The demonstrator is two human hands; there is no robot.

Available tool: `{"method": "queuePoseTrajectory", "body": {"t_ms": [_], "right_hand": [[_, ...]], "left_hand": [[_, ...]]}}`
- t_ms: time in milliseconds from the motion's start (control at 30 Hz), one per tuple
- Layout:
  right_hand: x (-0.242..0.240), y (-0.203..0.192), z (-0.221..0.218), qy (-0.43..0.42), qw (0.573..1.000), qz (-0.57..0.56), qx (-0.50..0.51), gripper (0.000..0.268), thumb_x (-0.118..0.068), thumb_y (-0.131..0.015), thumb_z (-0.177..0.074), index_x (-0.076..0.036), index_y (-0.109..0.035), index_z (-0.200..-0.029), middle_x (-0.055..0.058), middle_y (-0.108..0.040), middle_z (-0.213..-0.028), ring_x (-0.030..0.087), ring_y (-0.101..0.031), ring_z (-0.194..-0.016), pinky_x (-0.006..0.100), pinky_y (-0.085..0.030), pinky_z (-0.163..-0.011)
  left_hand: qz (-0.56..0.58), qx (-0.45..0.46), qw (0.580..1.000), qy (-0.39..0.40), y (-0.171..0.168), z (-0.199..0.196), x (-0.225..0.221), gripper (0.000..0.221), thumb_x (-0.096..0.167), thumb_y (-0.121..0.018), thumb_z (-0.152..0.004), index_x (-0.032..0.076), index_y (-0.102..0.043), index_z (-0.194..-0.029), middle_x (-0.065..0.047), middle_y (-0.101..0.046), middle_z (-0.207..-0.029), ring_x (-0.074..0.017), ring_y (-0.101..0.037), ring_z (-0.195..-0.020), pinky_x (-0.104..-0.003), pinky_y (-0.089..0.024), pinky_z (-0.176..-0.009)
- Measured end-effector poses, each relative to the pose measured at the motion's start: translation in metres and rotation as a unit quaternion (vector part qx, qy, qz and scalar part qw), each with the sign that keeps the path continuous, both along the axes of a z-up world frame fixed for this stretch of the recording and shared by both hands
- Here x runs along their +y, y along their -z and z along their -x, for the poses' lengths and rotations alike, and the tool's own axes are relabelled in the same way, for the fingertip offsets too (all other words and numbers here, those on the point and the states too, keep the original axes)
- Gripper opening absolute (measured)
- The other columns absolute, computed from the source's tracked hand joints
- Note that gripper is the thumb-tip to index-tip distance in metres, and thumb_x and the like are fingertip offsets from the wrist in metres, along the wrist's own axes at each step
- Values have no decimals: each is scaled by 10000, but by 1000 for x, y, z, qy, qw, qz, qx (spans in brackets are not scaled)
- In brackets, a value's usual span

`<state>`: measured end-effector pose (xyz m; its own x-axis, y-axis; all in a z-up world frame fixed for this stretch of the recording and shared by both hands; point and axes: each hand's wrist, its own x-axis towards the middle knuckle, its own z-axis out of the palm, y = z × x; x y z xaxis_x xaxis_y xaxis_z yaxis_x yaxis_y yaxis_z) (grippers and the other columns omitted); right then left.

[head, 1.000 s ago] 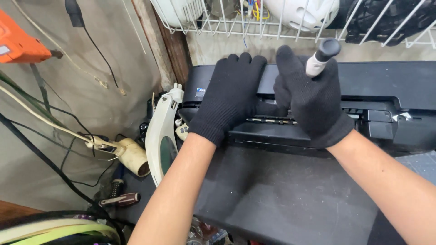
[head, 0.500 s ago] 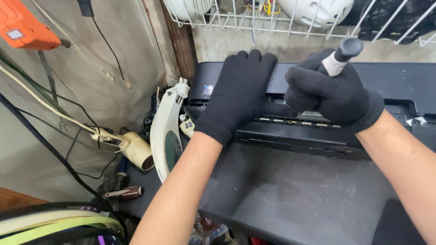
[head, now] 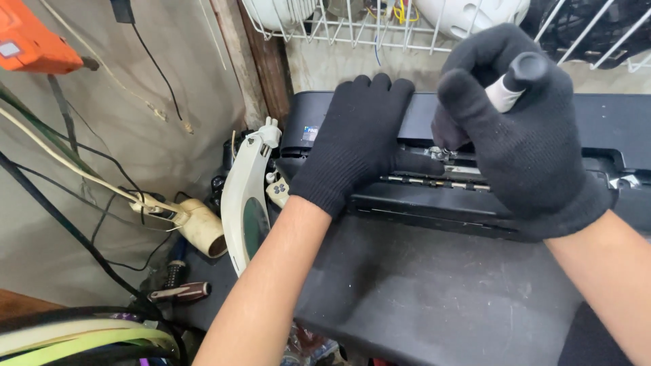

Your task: Cleaning the internal mechanism of a Canon printer by scraping the rollers and metal components with a screwdriver to remove buildup.

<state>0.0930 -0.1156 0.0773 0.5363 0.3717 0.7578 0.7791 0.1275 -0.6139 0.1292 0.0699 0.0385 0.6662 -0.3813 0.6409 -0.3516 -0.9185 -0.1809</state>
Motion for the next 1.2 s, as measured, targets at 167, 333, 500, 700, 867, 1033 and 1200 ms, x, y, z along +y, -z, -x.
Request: {"method": "queuePoseTrajectory", "body": {"t_ms": [167, 333, 500, 700, 867, 1033, 1200], "right_hand": [[10, 2, -7, 28, 998, 35, -39, 578, -336, -378, -1165, -57, -448, -663, 47, -409, -539, 151, -408, -395, 246, -319, -395], [13, -11, -13, 9, 997, 30, 65, 654, -206, -467, -1176, -37, -483, -545, 84, -453, -471, 168, -421, -360, 243, -281, -354], [4, -9, -27, -113, 985, 125, -38, 641, -360, -391, -1094, -40, -471, -543, 80, -477, -496, 150, -406, -398, 273, -317, -421], [1, 23, -7, 57, 997, -28, -48, 976, -922, -224, -949, -37, -528, -672, 77, -537, -622, 170, -530, -528, 273, -378, -517], [13, 29, -10, 97, 990, -76, -63, 751, -539, -288, -1137, -38, -414, -592, 101, -443, -541, 208, -485, -474, 308, -403, -530], [19, 27, -4, 157, 977, -88, -119, 749, -415, -308, -1190, -26, -440, -564, 94, -460, -513, 223, -563, -492, 331, -488, -602], [9, 26, -11, 94, 989, -46, -100, 759, -488, -286, -1162, 7, -509, -632, 120, -522, -581, 230, -578, -529, 322, -455, -575]], "left_hand": [[4, 0, 1000, 10, 1, -2, 1, 969, 947, -756, -616, 107, -602, -1074, -132, -640, -958, -364, -608, -837, -501, -445, -721], [-1, -30, 999, 28, 3, -7, 4, 915, 934, -721, -649, 113, -602, -1035, -120, -635, -943, -362, -611, -830, -509, -440, -690], [10, -31, 999, 20, 3, 0, 3, 955, 929, -757, -621, 106, -593, -1076, -120, -620, -984, -351, -604, -854, -492, -444, -750], [20, 15, 1000, 0, -1, -2, 0, 1037, 966, -775, -558, 98, -609, -1101, -145, -643, -987, -371, -607, -863, -501, -446, -773], [-6, 10, 1000, -7, 0, -11, 1, 1039, 970, -769, -592, 95, -600, -1125, -143, -647, -990, -374, -616, -857, -498, -455, -752], [-3, 8, 1000, -8, 0, -15, 2, 1029, 952, -812, -568, 91, -609, -1093, -156, -661, -988, -382, -622, -883, -497, -460, -769], [12, 20, 1000, -4, -2, -13, 2, 1006, 941, -800, -591, 97, -605, -1103, -136, -651, -983, -366, -612, -873, -494, -449, -762]]}}
